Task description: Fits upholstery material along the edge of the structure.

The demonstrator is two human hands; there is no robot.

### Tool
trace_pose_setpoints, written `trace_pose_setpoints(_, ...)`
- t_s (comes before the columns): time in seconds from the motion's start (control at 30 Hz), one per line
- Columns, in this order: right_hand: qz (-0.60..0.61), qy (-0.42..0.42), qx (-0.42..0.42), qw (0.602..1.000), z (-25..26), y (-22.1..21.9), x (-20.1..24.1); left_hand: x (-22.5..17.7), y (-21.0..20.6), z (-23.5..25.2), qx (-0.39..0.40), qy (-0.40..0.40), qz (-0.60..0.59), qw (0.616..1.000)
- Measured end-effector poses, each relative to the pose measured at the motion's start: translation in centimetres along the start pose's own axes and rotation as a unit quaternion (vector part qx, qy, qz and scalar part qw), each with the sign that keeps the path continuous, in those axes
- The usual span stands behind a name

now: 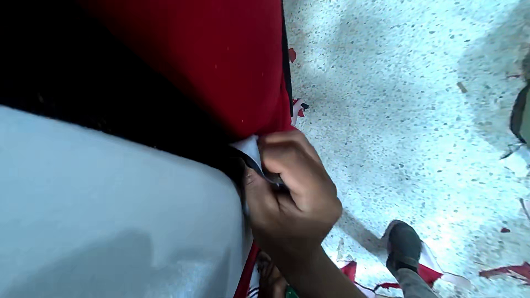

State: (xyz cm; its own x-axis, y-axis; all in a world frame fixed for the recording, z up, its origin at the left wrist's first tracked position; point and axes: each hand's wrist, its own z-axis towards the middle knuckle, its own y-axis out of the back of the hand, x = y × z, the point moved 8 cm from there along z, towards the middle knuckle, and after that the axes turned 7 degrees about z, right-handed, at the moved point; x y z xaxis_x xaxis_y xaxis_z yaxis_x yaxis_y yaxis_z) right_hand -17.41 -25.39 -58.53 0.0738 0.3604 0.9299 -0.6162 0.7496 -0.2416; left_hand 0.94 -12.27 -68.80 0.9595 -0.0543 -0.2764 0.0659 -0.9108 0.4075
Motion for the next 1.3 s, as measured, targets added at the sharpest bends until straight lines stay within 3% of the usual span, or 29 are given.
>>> trace_pose_setpoints(0.03, -0.004, -0.015, 0.009, 1.0, -0.8, 0.1, -0.6, 1.5, -1.5, 0.5, 0.017, 0.017, 0.021, 1.0)
trace_pose_setpoints(0.07, -0.012, -0.04, 0.022, 0.999, -2.2, 0.4, -1.8, 3.4, -3.2, 1.1, -0.039, -0.015, 0.038, 0.998)
trace_pose_setpoints(0.1, -0.016, -0.065, 0.031, 0.997, -3.8, 0.9, -3.0, 5.6, -5.4, 1.4, -0.178, -0.118, 0.032, 0.976)
trace_pose_setpoints(0.13, -0.018, -0.078, 0.036, 0.996, -4.6, 1.3, -3.6, 6.9, -6.9, 1.6, -0.25, -0.188, 0.014, 0.95)
trace_pose_setpoints(0.17, -0.019, -0.072, 0.036, 0.997, -4.2, 1.3, -3.3, 6.7, -6.9, 1.7, -0.242, -0.194, 0.013, 0.951)
trace_pose_setpoints(0.2, -0.018, -0.052, 0.033, 0.998, -2.9, 1.0, -2.2, 5.1, -5.6, 1.5, -0.171, -0.147, 0.029, 0.974)
trace_pose_setpoints(0.23, -0.005, -0.019, 0.024, 1.0, -1.1, 0.4, -0.8, 2.5, -3.3, 1.1, -0.045, -0.059, 0.03, 0.997)
trace_pose_setpoints(0.27, 0.018, 0.004, 0.023, 1.0, 0.2, -0.1, 0.2, 0.6, -1.3, 0.5, 0.013, -0.016, 0.013, 1.0)
trace_pose_setpoints(0.37, 0.014, -0.053, 0.071, 0.996, -2.9, 0.5, -2.0, 0.1, 0.1, -0.3, -0.026, -0.041, -0.036, 0.998)
trace_pose_setpoints(0.43, -0.006, -0.107, 0.088, 0.99, -6.2, 1.8, -4.6, 3.3, -3.4, 0.6, -0.122, -0.12, -0.042, 0.984)
trace_pose_setpoints(0.5, -0.008, -0.086, 0.081, 0.993, -4.6, 1.5, -3.3, 6.5, -7.1, 1.3, -0.234, -0.197, -0.005, 0.952)
trace_pose_setpoints(0.57, 0.024, -0.037, 0.066, 0.997, -1.5, 0.4, -1.0, 5.4, -6.1, 1.2, -0.168, -0.167, -0.019, 0.971)
trace_pose_setpoints(0.63, 0.023, -0.06, 0.088, 0.994, -2.9, 0.6, -2.2, 4.9, -5.4, 1.0, -0.13, -0.137, -0.029, 0.982)
trace_pose_setpoints(0.77, -0.116, -0.234, 0.192, 0.946, -14.6, 6.6, -9.7, 8.4, -9.6, 2.1, -0.226, -0.169, 0.005, 0.959)
trace_pose_setpoints(0.87, -0.12, -0.279, 0.145, 0.942, -15.0, 11.2, -9.4, 9.3, -10.5, 3.7, -0.2, -0.143, -0.007, 0.969)
trace_pose_setpoints(0.97, -0.163, -0.32, 0.138, 0.923, -15.8, 15.1, -10.1, 10.6, -11.6, 5.2, -0.193, -0.165, -0.059, 0.966)
trace_pose_setpoints(1.07, -0.237, -0.354, 0.184, 0.886, -18.7, 18.0, -11.8, 10.4, -10.3, 5.3, -0.228, -0.212, -0.213, 0.926)
trace_pose_setpoints(1.17, -0.253, -0.371, 0.239, 0.861, -20.8, 19.2, -11.5, 7.0, -7.7, 3.7, -0.251, -0.257, -0.297, 0.885)
trace_pose_setpoints(1.3, -0.135, -0.335, 0.306, 0.881, -22.5, 18.0, -8.9, 3.1, -5.3, 2.5, -0.234, -0.317, -0.325, 0.86)
